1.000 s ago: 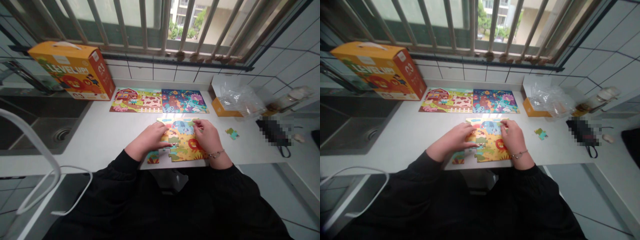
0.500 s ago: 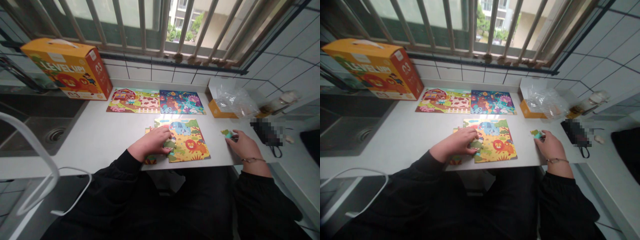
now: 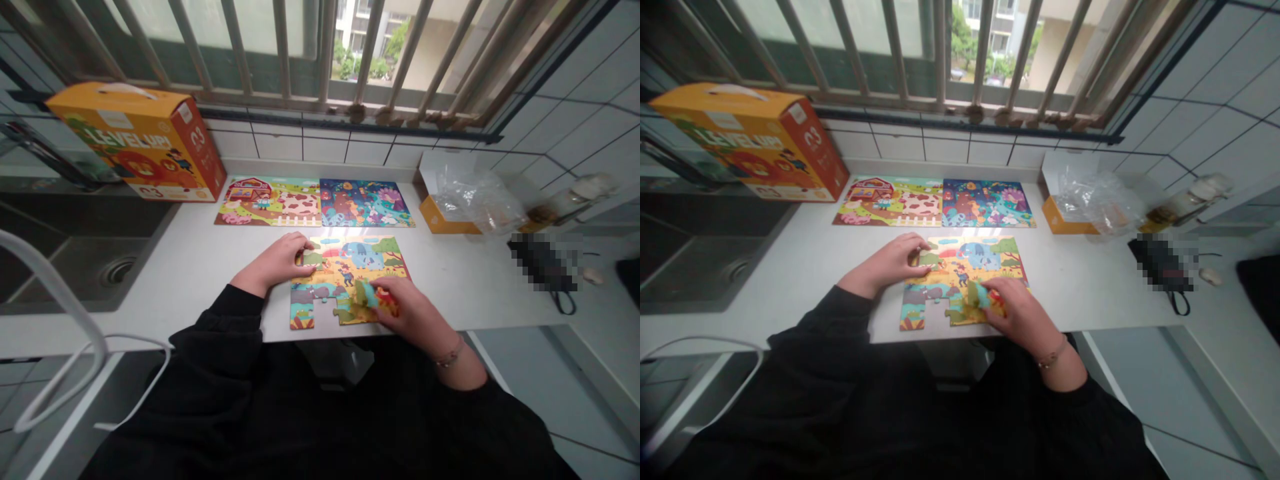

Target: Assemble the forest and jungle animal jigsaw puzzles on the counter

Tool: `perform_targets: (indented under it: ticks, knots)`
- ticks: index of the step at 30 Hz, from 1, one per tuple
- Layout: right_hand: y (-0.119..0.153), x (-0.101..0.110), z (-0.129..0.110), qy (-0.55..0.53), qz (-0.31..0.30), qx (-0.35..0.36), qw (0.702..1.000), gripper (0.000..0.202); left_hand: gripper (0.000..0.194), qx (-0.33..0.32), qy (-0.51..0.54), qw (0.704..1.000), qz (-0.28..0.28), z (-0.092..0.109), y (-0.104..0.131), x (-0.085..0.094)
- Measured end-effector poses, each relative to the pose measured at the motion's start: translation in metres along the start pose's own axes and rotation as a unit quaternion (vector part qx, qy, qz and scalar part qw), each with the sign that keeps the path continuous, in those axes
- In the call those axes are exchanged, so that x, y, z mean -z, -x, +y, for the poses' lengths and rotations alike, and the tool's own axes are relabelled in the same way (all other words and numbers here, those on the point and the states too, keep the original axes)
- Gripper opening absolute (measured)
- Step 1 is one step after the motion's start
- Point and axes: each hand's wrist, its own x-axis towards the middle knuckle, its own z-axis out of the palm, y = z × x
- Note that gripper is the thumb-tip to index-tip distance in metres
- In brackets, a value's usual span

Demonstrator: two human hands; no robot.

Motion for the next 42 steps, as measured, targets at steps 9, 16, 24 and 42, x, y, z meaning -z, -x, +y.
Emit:
perform_targets:
  ticks: [9, 16, 24, 42]
  knots:
    - [-0.02, -0.035, -0.027, -0.035, -0.038, 0.049, 0.997, 0.061, 0.041, 0.034, -0.018, 0.999, 0.028, -0.023, 0.001, 0.016]
    - [-0.024, -0.05, -0.03, 0.016, -0.001, 0.061, 0.998, 0.048, 0.042, 0.053, -0.025, 0.998, 0.03, -0.037, -0.002, 0.018]
    - [-0.02, -0.051, -0.026, 0.016, 0.004, 0.073, 0.997, 0.046, 0.038, 0.039, -0.034, 0.997, 0.055, -0.041, -0.003, 0.013]
    - [-0.023, -0.072, -0.067, 0.168, 0.071, -0.087, 0.98, 0.069, 0.027, 0.044, -0.062, 0.993, 0.087, -0.037, -0.002, 0.005]
